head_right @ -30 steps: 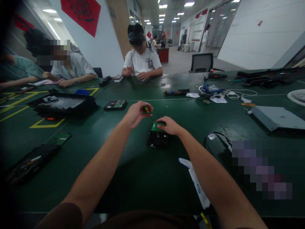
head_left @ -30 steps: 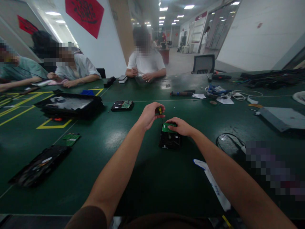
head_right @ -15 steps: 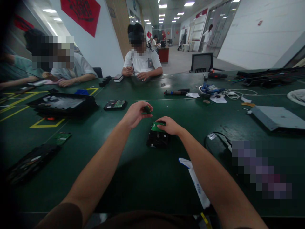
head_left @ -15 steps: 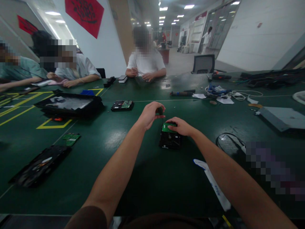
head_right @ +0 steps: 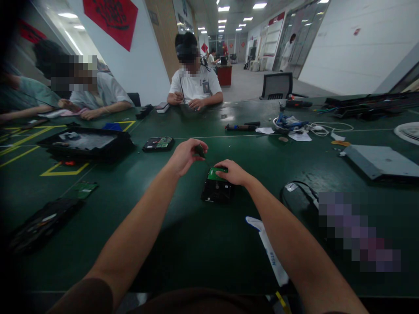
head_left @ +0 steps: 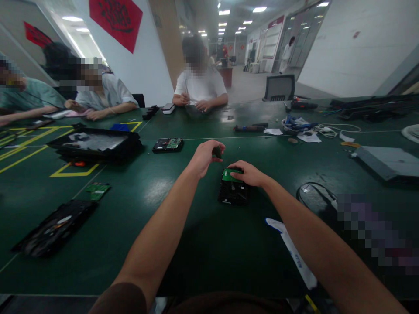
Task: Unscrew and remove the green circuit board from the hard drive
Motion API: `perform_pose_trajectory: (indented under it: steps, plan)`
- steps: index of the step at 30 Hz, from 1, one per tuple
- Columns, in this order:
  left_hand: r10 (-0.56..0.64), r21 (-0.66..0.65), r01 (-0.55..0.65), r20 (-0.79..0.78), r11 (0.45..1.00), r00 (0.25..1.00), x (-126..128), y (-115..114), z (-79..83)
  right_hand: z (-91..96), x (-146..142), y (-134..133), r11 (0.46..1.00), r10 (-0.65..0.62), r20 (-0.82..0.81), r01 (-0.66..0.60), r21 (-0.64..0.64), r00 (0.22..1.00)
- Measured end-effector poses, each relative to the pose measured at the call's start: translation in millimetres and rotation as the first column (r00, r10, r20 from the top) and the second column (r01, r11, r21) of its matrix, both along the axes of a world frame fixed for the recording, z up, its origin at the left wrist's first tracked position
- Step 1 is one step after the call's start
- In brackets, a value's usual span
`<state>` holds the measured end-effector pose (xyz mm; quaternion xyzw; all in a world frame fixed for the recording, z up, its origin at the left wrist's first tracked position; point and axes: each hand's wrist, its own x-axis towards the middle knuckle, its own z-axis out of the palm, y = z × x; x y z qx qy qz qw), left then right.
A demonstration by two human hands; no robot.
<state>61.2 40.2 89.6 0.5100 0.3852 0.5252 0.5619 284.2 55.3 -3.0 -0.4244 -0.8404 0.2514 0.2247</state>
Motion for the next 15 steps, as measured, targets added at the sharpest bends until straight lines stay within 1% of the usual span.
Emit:
perform_pose_trajectory:
  steps: [2,3,5,8,11,13,15]
  plan:
    - [0.025,0.035,-0.023,-0.074,0.999,0.997,-1.3,-0.3,0.8,-0.1,0.0,-0.4,1.0,0.001,-0.004,-0.001,-0.002,1.0]
    - [0.027,0.037,-0.024,-0.081,0.999,0.996,-1.3,-1.0,1.4,-0.3,-0.1,-0.5,1.0,0.002,-0.008,-0.002,-0.002,1.0]
    - [0.007,0.009,-0.006,-0.044,1.0,0.999,-0.3,-2.7,2.3,-0.9,-0.3,-0.5,1.0,0.003,-0.015,-0.004,-0.002,1.0]
    - [-0.02,-0.042,0.022,0.051,0.999,0.999,2.5,-4.6,2.0,-2.4,-0.3,0.5,1.0,0.0,-0.014,0.0,0.007,1.0]
    - [-0.045,-0.042,0.049,0.103,0.998,0.994,3.6,-3.5,-0.1,-4.0,0.3,1.8,1.0,0.006,-0.005,-0.006,0.02,1.0]
    - [-0.059,-0.005,0.059,0.065,0.998,0.996,2.7,-1.5,-1.6,-4.6,0.7,2.1,1.0,0.01,-0.005,-0.01,0.021,1.0]
    - [-0.048,0.044,0.049,-0.014,0.998,0.999,1.2,0.1,-2.3,-4.7,0.9,1.9,1.0,0.01,-0.007,-0.01,0.02,1.0]
